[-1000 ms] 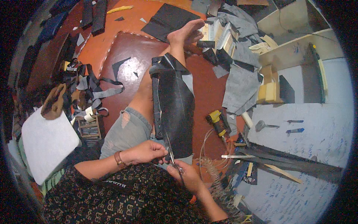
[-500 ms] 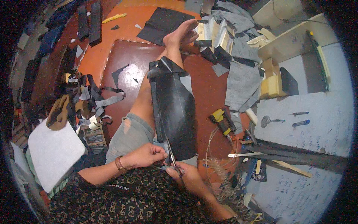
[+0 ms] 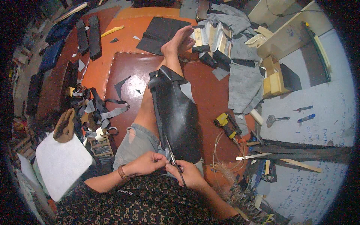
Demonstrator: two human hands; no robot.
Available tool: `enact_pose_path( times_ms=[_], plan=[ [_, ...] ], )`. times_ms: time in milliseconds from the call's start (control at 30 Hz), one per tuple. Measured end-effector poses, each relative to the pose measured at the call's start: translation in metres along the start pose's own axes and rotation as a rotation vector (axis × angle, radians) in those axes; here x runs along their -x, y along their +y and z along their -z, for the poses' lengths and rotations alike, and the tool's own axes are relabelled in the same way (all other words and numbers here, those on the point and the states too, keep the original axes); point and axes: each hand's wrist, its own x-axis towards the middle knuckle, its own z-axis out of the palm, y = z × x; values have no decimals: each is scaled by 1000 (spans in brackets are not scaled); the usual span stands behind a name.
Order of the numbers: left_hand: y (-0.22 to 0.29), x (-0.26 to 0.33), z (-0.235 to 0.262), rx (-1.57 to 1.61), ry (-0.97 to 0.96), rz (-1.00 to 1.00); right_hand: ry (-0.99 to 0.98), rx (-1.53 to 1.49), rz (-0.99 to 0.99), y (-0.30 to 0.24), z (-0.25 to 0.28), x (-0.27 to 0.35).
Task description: The person measures a black leather sheet with a metal ruler and marks it with a pen. Then the person uses scissors to cut the leather along the marked line, producing a shaped piece.
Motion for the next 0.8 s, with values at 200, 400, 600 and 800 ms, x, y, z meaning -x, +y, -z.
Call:
enact_pose_path(
  times_ms=[200, 400, 600, 800],
  plan=[
    [5, 5, 1, -8, 9, 25, 46, -7, 55, 3, -5, 0],
    [-4, 3, 6, -47, -6, 23, 50, -22, 74, -1, -8, -3],
    [-10, 6, 0, 72, 73, -54, 54, 66, 136, -17, -2, -21],
    [-7, 10, 5, 16, 74, -1, 38, -7, 103, -29, -7, -18]
  ],
)
